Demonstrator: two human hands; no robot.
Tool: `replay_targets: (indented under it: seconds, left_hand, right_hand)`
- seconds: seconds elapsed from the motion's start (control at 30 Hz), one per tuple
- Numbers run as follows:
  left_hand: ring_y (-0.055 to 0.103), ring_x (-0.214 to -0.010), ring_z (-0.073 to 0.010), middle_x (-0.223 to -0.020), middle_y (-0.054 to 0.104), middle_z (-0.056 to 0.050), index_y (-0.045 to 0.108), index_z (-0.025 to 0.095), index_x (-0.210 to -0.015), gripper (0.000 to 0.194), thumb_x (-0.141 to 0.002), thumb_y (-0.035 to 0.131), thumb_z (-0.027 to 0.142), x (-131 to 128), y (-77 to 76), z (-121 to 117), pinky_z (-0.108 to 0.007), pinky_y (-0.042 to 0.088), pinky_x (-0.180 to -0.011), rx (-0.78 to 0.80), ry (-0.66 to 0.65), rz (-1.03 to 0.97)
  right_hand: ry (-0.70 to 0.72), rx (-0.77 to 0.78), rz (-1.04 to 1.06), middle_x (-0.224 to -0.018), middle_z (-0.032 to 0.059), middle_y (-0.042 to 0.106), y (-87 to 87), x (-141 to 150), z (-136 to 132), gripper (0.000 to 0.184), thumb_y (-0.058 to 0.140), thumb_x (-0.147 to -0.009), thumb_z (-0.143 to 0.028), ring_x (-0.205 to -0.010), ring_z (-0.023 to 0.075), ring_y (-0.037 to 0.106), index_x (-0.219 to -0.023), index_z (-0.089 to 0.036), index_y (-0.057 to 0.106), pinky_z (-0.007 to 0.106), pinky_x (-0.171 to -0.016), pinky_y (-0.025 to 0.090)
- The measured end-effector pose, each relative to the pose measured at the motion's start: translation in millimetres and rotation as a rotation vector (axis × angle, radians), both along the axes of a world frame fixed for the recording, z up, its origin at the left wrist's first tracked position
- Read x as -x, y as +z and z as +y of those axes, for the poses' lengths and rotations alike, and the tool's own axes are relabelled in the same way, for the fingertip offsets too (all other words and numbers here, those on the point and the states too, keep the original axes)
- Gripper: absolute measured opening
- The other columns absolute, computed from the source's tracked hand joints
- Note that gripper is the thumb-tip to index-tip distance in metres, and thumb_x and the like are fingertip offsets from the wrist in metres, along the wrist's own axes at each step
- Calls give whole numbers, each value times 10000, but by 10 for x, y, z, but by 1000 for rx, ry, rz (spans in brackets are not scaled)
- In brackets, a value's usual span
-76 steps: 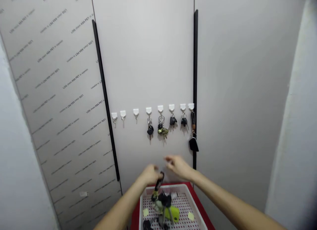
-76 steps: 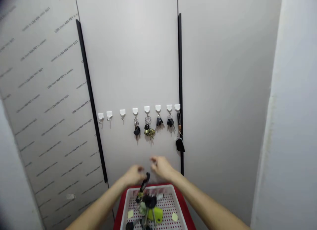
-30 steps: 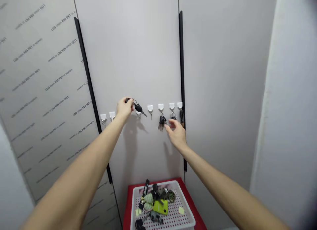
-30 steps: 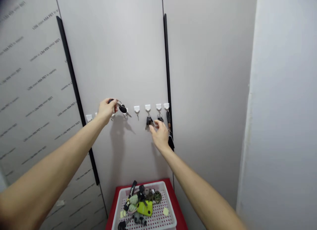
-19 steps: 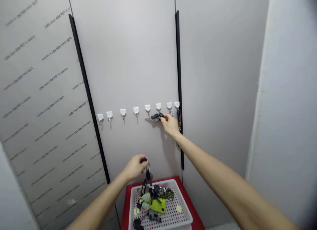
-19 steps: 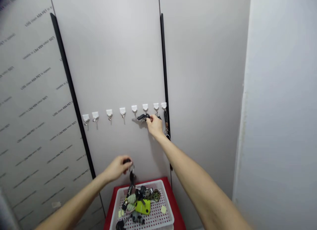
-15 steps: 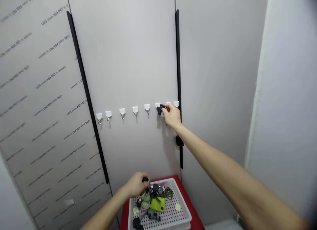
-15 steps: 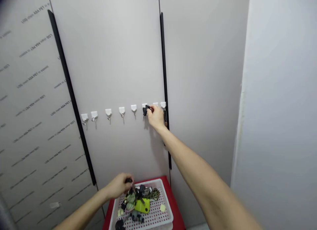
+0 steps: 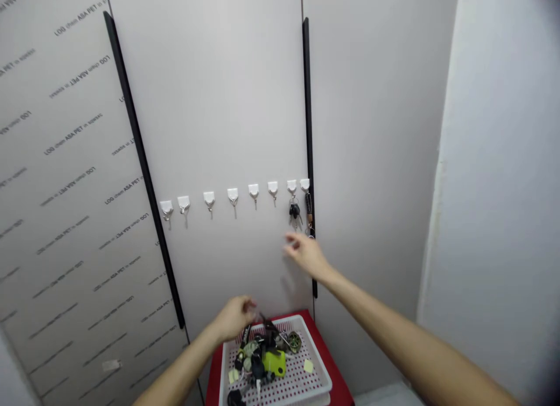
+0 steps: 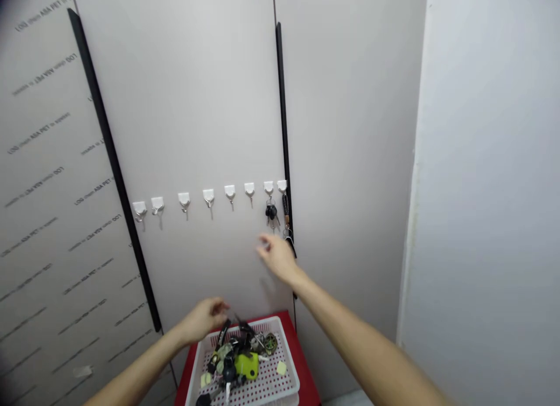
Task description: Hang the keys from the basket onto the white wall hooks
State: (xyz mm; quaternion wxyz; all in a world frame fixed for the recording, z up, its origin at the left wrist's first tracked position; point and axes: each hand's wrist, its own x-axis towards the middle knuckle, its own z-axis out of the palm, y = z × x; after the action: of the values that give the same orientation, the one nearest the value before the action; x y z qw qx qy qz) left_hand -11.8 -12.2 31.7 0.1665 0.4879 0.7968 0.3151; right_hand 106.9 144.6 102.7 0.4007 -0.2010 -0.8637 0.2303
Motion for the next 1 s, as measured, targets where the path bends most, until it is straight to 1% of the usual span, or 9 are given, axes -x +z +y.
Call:
replay_targets:
  seconds: [0.1, 0.23, 0.33, 0.47, 0.63, 0.73, 0.8, 0.87, 1.0]
  left_hand:
    - [469, -681, -121, -765, 534, -62, 504, 103, -840, 286, -581, 444, 210, -112, 424, 357, -216, 350, -634, -219, 34, 11]
    - [480, -769, -157, -887, 523, -104, 449, 116, -949, 423, -596, 449, 349, -352, 1012, 994, -246, 352, -667, -447, 191, 22]
    - [487, -792, -202, -885, 540, -107, 465, 149, -932, 475, -563, 451, 448, -501, 1269, 1335, -291, 355, -651, -467, 345, 105]
    - [511, -744, -201, -781, 581, -88, 548, 179, -748, 266, -616, 398, 355, -556, 1446, 1493, -284, 362, -602, -442, 434, 226]
    - [518, -640, -149, -662, 586, -60, 554, 158, -639, 232, -639, 351, 272, -487, 1756, 1507, -239, 364, -562, -623, 353, 228]
    - [504, -580, -114, -597, 565, -32, 537, 144, -630, 218, -644, 356, 267, -488, 1914, 1472, -223, 367, -557, -735, 231, 192]
    - [488, -537, -91, -554, 543, -10, 521, 139, -624, 191, -640, 372, 258, -498, 1890, 1398, -210, 368, -546, -755, 104, 149]
    - [474, -505, -77, -532, 524, 7, 506, 137, -631, 157, -631, 391, 243, -486, 1705, 1270, -200, 366, -527, -734, 11, 92]
    - [457, -477, -73, -518, 503, 15, 495, 128, -639, 116, -618, 398, 188, -403, 875, 871, -192, 357, -494, -532, -30, -35]
  right_hand:
    - [-357, -31, 218, -894, 72, 518, 267, -107, 310, 355, 422, -628, -352, -749, 147, 480, -925, -161, 462, 260, -637, 354]
    - [-474, 55, 37, -702, 54, 547, 398, -79, 551, 280, 391, -642, -379, -654, 163, 494, -807, -180, 496, 254, -542, 335]
    - [-462, 25, 33, -632, 46, 541, 419, -18, 591, 230, 342, -674, -341, -606, 146, 494, -705, -176, 499, 235, -518, 323]
    - [-331, -7, 204, -602, 14, 537, 635, -5, 622, 202, 316, -689, -296, -548, 113, 489, -726, -169, 470, 215, -505, 338]
    - [-191, -40, 372, -599, -1, 528, 990, 33, 617, 170, 355, -675, -297, -533, 97, 485, -687, -164, 460, 219, -524, 361]
    - [-118, 8, 453, -590, -3, 519, 1064, 29, 547, 173, 351, -680, -305, -520, 93, 481, -700, -161, 446, 223, -514, 366]
    - [-35, 46, 477, -590, -9, 511, 1005, -9, 474, 177, 337, -688, -308, -508, 86, 477, -720, -162, 432, 216, -501, 366]
    - [75, 86, 435, -573, -20, 496, 831, -54, 377, 179, 322, -696, -310, -490, 77, 469, -730, -163, 419, 204, -483, 362]
    - [212, 161, 172, -524, -37, 457, 129, -81, 111, 141, 353, -682, -286, -464, 65, 441, -674, -159, 412, 182, -460, 339]
